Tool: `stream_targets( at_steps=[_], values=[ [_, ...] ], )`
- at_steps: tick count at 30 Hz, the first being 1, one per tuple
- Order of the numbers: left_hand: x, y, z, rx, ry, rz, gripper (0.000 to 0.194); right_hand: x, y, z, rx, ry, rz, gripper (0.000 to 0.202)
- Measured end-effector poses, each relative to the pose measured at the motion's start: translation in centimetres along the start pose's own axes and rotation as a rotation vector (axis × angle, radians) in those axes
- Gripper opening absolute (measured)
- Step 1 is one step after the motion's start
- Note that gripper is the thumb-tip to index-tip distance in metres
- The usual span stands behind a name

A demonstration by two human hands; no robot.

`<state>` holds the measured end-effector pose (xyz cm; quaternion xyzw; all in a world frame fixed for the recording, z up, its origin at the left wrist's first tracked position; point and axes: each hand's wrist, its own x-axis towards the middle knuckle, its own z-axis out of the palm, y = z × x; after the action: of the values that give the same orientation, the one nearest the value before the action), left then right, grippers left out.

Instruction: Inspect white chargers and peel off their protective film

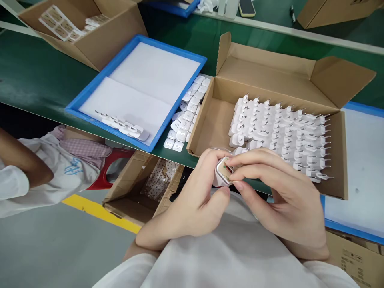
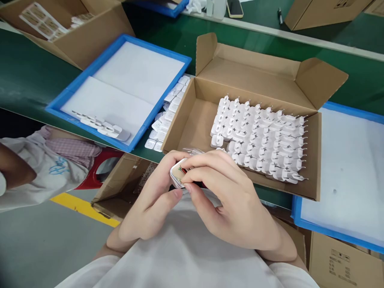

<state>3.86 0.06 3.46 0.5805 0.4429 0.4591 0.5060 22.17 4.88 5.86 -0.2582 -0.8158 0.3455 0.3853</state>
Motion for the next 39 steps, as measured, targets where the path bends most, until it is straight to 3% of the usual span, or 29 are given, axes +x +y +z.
stream_targets(
  at_steps=[16, 39],
  values=[
    [-0.4, -0.3, -0.1, -0.077, 0.029, -0.007, 0.019, 0.3, 0.2, 0.1, -0.019, -0.029, -0.092, 0.021],
    [-0.6, -1.2, -0.4, -0.108, 0.065, 0.044, 0.021, 0.3, 0.2, 0.4, -0.028, -0.046, -0.124, 0.024]
  ],
)
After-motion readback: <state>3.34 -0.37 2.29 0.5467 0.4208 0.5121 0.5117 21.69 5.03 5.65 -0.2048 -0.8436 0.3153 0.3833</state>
